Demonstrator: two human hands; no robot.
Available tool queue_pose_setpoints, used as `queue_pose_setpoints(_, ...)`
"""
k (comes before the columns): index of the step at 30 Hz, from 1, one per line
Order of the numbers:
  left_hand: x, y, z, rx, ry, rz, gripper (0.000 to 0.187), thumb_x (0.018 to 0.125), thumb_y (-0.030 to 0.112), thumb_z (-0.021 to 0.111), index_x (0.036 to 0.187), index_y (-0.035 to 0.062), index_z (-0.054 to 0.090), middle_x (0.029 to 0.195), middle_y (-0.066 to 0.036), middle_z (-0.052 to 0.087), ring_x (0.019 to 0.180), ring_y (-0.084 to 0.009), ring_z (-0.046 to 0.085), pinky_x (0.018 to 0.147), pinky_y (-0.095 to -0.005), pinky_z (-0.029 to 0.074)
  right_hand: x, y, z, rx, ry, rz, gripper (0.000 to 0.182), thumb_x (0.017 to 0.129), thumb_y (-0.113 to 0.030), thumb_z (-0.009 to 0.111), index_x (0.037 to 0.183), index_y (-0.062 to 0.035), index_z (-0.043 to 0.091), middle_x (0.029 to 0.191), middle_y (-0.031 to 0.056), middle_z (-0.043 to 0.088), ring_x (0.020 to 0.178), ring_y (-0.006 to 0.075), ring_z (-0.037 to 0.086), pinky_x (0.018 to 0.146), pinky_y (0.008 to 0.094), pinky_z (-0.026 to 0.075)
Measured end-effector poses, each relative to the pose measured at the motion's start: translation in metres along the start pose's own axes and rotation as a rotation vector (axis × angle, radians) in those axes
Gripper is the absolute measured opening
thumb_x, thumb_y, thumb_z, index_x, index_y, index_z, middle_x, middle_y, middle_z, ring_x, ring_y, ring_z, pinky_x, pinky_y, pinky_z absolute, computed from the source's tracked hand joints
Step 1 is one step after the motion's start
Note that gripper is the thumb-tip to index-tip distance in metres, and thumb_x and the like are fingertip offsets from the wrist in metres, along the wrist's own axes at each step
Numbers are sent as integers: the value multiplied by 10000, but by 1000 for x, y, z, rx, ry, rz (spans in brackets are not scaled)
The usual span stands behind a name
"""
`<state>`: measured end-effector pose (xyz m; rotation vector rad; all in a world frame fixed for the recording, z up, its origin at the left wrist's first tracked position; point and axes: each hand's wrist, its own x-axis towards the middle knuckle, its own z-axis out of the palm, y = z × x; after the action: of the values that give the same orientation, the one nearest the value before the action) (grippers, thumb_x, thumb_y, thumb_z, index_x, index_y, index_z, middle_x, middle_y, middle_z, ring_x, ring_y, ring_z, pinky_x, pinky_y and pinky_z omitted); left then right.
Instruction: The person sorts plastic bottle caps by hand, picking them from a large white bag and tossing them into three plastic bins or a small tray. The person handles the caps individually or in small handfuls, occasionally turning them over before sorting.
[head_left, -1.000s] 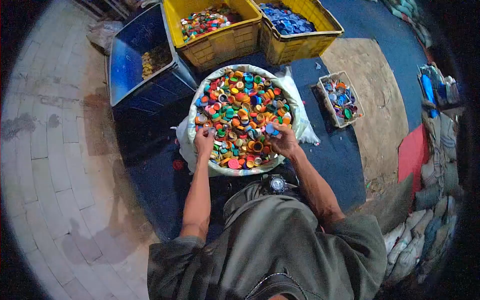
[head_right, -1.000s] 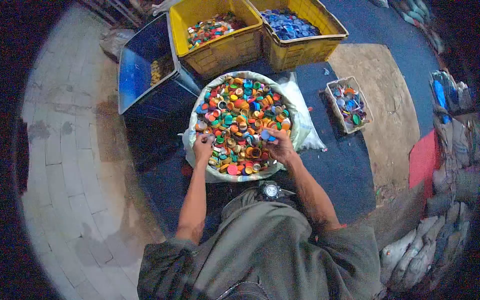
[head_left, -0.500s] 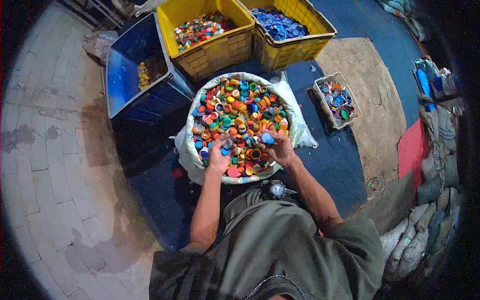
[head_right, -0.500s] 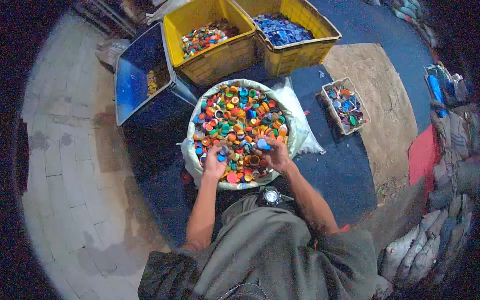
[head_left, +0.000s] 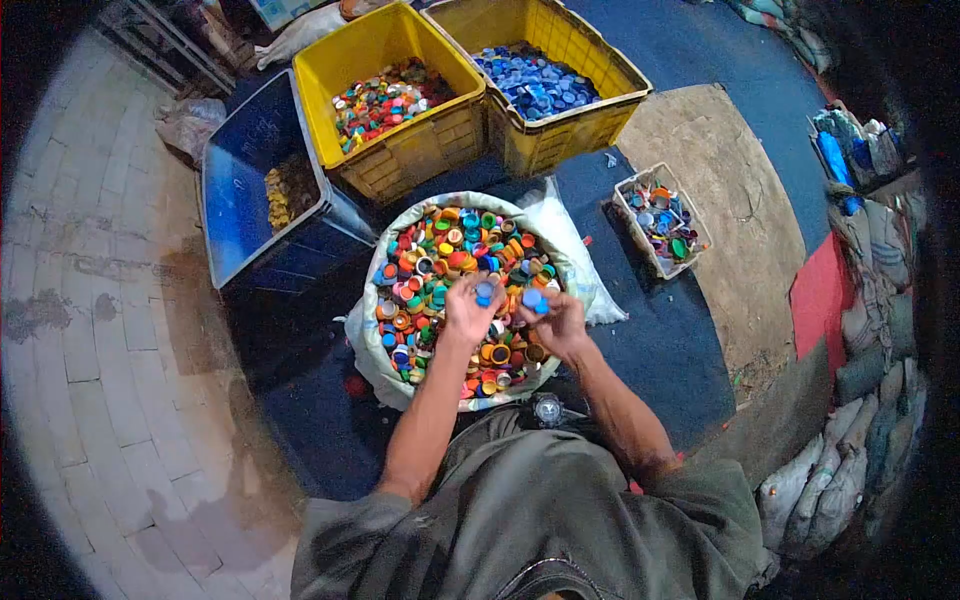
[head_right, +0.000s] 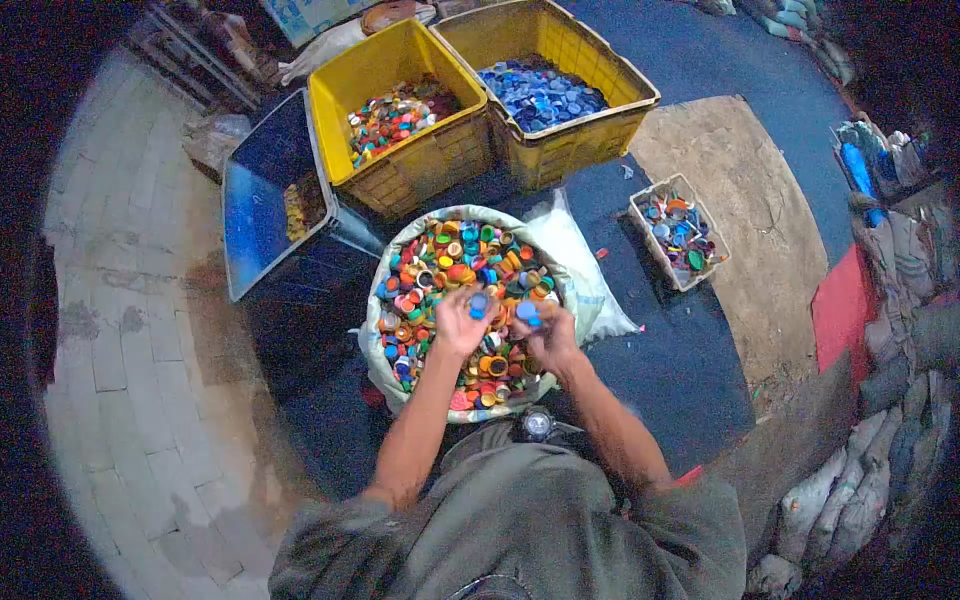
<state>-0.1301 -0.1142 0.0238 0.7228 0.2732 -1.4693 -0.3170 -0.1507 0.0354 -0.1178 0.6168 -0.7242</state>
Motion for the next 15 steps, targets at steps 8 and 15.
queue_pose_setpoints(8, 73, 75, 262, 51, -593, 69, 1059, 836, 678, 436, 1340, -192, 102, 1432, -311, 182, 1318, -401, 261, 1120, -492, 202, 94, -179, 154, -5, -353, -401, 146, 766, -123, 475, 795, 16, 509, 913, 201, 567, 1018, 340, 561, 959, 457, 465)
queue_pose_setpoints(15, 63, 104, 212, 559, -258, 361, 761, 873, 445, 572, 1403, -4, 261, 1339, -202, 456, 1215, -307, 454, 1024, -441, 360, 94, -160, 120, -106, -130, -582, 492, 793, -68, 505, 1243, 78, 374, 1266, 218, 414, 1200, 364, 460, 965, 469, 464)
